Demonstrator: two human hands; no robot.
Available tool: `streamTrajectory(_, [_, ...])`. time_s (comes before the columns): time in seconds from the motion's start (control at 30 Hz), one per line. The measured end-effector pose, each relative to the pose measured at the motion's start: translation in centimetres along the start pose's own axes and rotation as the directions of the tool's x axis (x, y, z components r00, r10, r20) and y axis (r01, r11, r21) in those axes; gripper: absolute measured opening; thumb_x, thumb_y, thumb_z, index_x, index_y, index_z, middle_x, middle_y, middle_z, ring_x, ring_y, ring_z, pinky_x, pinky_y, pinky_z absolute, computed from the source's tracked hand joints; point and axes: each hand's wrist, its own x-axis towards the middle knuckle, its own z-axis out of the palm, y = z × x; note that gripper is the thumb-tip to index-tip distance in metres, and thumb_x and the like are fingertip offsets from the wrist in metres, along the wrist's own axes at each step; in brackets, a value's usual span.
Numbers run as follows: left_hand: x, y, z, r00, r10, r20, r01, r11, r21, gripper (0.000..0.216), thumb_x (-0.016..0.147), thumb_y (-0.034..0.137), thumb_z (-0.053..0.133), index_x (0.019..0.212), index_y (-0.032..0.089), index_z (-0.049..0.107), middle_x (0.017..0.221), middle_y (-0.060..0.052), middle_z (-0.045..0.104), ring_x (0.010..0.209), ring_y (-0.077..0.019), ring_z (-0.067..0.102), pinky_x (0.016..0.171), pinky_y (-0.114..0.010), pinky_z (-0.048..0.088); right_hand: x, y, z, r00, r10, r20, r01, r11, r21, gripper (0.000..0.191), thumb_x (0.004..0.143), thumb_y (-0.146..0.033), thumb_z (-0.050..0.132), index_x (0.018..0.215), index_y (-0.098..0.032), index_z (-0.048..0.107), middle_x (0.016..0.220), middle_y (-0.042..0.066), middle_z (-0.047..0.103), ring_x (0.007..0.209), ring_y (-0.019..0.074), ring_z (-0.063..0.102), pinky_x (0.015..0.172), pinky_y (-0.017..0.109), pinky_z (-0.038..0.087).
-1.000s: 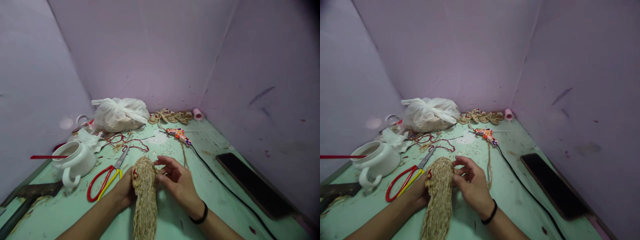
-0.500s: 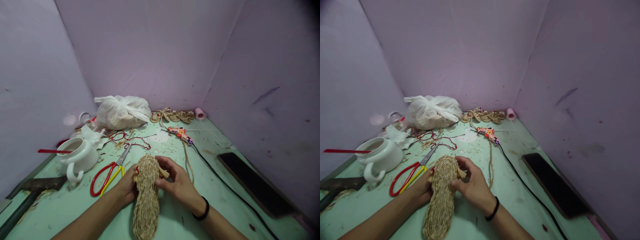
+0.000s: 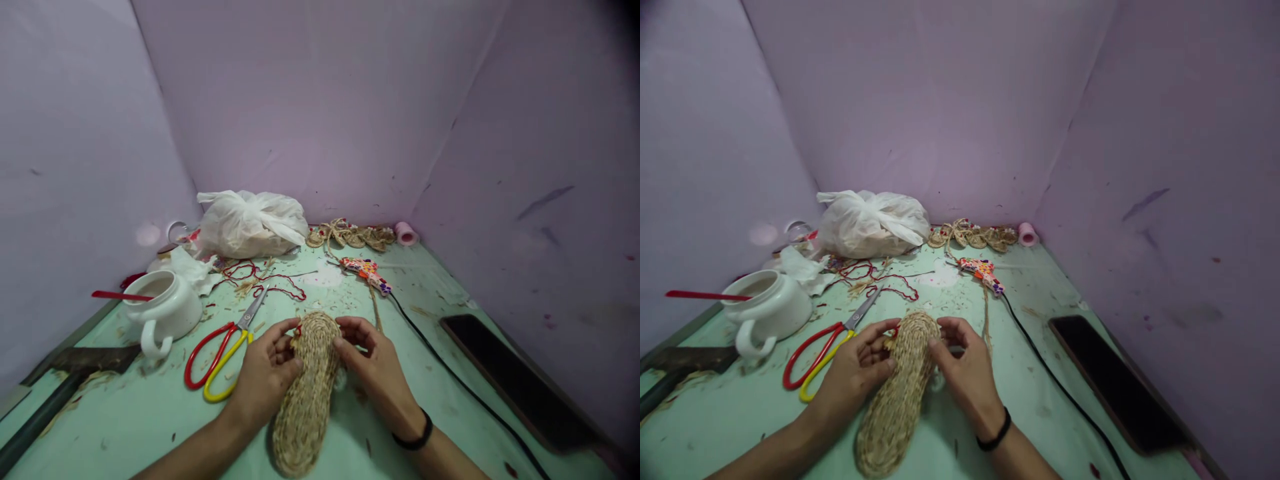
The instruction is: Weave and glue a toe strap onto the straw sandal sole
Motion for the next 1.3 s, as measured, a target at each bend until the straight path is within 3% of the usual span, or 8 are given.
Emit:
streamTrajectory(0.13, [0.1, 0.1, -0.6, 0.992, -0.041, 0.117, 0.036, 0.999, 0.039, 0.052, 0.054, 0.008, 0.055, 0.106, 0.011, 0.053, 0.084, -0.005, 0.066, 0.078, -0.0168, 0.059, 0.070, -0.027, 0.044, 0.0, -0.3, -0.9, 0.970, -0.233, 0.065, 0.241, 0.957, -0.165, 0.035, 0.071, -0.041, 0.061, 0.098, -0.018, 0.058, 0.103, 0.010, 0.060, 0.095, 0.0243, 0.056, 0.080, 0.038, 0.047])
streamTrajectory(0.23, [0.0, -0.2, -0.8, 0.970, -0.042, 0.238, 0.005, 0.988, 0.157, 0.050, 0.056, 0.007, 0.052, 0.107, 0.011, 0.053, 0.081, -0.003, 0.063, 0.074, -0.0144, 0.056, 0.066, -0.025, 0.042, -0.2, -0.4, -1.2, 0.867, -0.455, 0.205, 0.496, 0.833, -0.245, 0.038, 0.070, -0.030, 0.066, 0.106, -0.021, 0.057, 0.110, 0.009, 0.057, 0.106, 0.0243, 0.050, 0.092, 0.041, 0.039])
streamTrajectory(0.33, [-0.3, -0.4, -0.8, 0.950, -0.016, 0.311, -0.095, 0.936, 0.338, 0.049, 0.062, 0.006, 0.050, 0.110, 0.014, 0.053, 0.063, 0.005, 0.051, 0.058, -0.0093, 0.046, 0.054, -0.021, 0.035, -0.8, -0.4, -0.8, 0.800, -0.484, 0.355, 0.573, 0.791, -0.213, 0.032, 0.074, -0.020, 0.063, 0.105, -0.022, 0.059, 0.106, 0.008, 0.057, 0.102, 0.0216, 0.051, 0.089, 0.037, 0.041])
streamTrajectory(0.43, [-0.5, -0.5, -0.9, 0.932, -0.025, 0.362, -0.157, 0.872, 0.464, 0.046, 0.066, 0.005, 0.047, 0.110, 0.016, 0.054, 0.059, 0.007, 0.046, 0.055, -0.0090, 0.041, 0.051, -0.021, 0.031, -1.1, -0.3, -0.3, 0.811, -0.430, 0.396, 0.520, 0.841, -0.151, 0.023, 0.077, -0.011, 0.057, 0.097, -0.020, 0.062, 0.097, 0.007, 0.057, 0.093, 0.0183, 0.054, 0.081, 0.033, 0.044])
streamTrajectory(0.67, [-1.0, 0.6, -1.5, 0.949, 0.019, 0.316, -0.246, 0.674, 0.697, 0.041, 0.068, 0.006, 0.045, 0.102, 0.023, 0.061, 0.086, 0.001, 0.065, 0.080, -0.0155, 0.056, 0.071, -0.025, 0.039, -1.0, 0.1, 0.3, 0.894, -0.268, 0.358, 0.321, 0.942, -0.095, 0.013, 0.074, -0.008, 0.056, 0.081, -0.018, 0.062, 0.082, 0.004, 0.061, 0.079, 0.0149, 0.057, 0.071, 0.027, 0.045])
streamTrajectory(0.77, [-1.2, 0.9, -1.5, 0.960, 0.029, 0.280, -0.246, 0.566, 0.787, 0.030, 0.070, 0.017, 0.053, 0.097, 0.024, 0.063, 0.078, 0.001, 0.066, 0.073, -0.0169, 0.057, 0.063, -0.025, 0.039, -1.2, 0.0, 0.4, 0.906, -0.233, 0.353, 0.293, 0.948, -0.124, 0.012, 0.073, -0.010, 0.057, 0.079, -0.018, 0.063, 0.078, 0.003, 0.062, 0.075, 0.0145, 0.057, 0.068, 0.026, 0.045])
streamTrajectory(0.97, [-1.6, 0.0, -1.2, 0.918, 0.212, 0.336, -0.397, 0.499, 0.770, 0.025, 0.081, 0.020, 0.043, 0.080, 0.022, 0.069, 0.065, -0.001, 0.066, 0.061, -0.0141, 0.058, 0.059, -0.023, 0.039, -1.6, -0.4, 0.5, 0.895, -0.239, 0.377, 0.340, 0.912, -0.229, 0.010, 0.074, -0.011, 0.052, 0.074, -0.018, 0.058, 0.071, 0.001, 0.059, 0.066, 0.0136, 0.053, 0.061, 0.025, 0.042])
streamTrajectory(1.3, [-1.7, -0.2, -1.1, 0.895, 0.298, 0.331, -0.429, 0.378, 0.820, 0.017, 0.079, 0.019, 0.048, 0.084, 0.019, 0.064, 0.070, -0.003, 0.064, 0.064, -0.0163, 0.057, 0.059, -0.026, 0.041, -1.5, 0.0, 0.9, 0.943, -0.047, 0.330, 0.075, 0.994, -0.073, 0.005, 0.071, -0.021, 0.057, 0.073, -0.017, 0.059, 0.067, 0.001, 0.060, 0.061, 0.0131, 0.053, 0.057, 0.025, 0.043])
